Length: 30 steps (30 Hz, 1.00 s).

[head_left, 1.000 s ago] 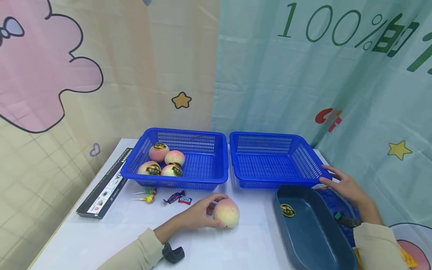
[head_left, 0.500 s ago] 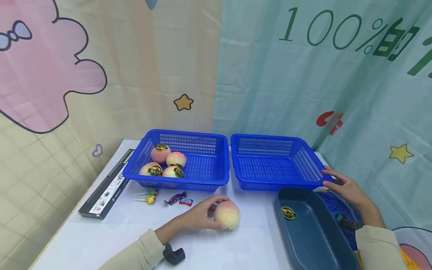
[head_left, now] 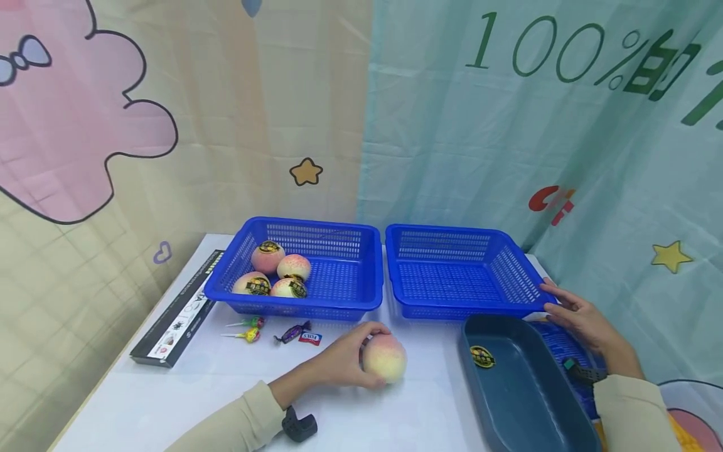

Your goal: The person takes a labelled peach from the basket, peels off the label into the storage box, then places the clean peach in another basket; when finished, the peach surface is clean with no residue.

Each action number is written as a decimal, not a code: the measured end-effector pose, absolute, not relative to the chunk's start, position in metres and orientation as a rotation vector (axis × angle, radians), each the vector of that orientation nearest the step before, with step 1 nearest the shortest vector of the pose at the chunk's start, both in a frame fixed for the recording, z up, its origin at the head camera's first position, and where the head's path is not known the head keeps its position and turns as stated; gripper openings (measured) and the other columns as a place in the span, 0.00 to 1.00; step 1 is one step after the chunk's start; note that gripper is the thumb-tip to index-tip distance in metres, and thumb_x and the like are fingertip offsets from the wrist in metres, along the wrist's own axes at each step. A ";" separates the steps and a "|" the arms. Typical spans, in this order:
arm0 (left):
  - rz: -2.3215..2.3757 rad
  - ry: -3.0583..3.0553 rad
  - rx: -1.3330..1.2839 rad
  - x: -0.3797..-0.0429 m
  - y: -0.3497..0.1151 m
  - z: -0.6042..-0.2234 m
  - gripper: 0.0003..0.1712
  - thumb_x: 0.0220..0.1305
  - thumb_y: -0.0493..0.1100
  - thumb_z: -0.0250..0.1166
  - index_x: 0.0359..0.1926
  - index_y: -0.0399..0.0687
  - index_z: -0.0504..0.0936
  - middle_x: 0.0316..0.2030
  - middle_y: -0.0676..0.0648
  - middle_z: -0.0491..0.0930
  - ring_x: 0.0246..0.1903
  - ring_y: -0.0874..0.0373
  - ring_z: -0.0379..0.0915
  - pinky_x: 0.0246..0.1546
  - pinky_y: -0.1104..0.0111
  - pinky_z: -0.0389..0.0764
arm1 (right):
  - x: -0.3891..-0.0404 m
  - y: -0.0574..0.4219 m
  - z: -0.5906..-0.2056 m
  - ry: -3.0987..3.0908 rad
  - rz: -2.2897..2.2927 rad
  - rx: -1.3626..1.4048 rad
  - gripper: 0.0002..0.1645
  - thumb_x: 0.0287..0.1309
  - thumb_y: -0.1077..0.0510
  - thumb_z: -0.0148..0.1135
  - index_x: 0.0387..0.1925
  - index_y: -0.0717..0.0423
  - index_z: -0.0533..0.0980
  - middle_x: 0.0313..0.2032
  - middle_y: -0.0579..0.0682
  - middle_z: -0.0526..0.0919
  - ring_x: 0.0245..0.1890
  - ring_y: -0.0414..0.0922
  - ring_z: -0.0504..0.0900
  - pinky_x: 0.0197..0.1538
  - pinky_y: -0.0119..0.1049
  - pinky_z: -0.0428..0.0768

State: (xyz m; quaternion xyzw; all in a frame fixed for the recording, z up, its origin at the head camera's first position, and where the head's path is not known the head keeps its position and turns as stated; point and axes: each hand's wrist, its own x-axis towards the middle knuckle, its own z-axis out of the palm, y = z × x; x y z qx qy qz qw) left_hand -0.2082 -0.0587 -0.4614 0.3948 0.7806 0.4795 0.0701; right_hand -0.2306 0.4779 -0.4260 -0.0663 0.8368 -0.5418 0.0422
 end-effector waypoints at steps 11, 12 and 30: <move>1.523 2.334 1.279 -0.285 0.006 -0.347 0.46 0.50 0.43 0.80 0.68 0.50 0.66 0.59 0.47 0.72 0.48 0.55 0.76 0.40 0.65 0.85 | -0.236 0.480 -0.419 2.530 -1.691 -0.165 0.37 0.77 0.55 0.54 0.80 0.47 0.54 0.80 0.45 0.37 0.58 0.23 0.67 0.54 0.25 0.78; 1.495 2.332 1.261 -0.297 0.013 -0.343 0.46 0.50 0.43 0.79 0.68 0.49 0.66 0.59 0.46 0.72 0.48 0.54 0.77 0.40 0.65 0.85 | -0.236 0.481 -0.420 2.522 -1.698 -0.169 0.36 0.76 0.55 0.54 0.80 0.47 0.54 0.80 0.45 0.36 0.54 0.19 0.67 0.53 0.25 0.78; 0.342 2.710 1.113 -0.345 0.061 -0.369 0.37 0.56 0.61 0.75 0.62 0.59 0.69 0.49 0.56 0.80 0.54 0.58 0.76 0.72 0.50 0.54 | -0.230 0.477 -0.424 2.553 -1.666 -0.145 0.37 0.76 0.55 0.54 0.79 0.51 0.54 0.80 0.47 0.37 0.77 0.51 0.50 0.54 0.23 0.76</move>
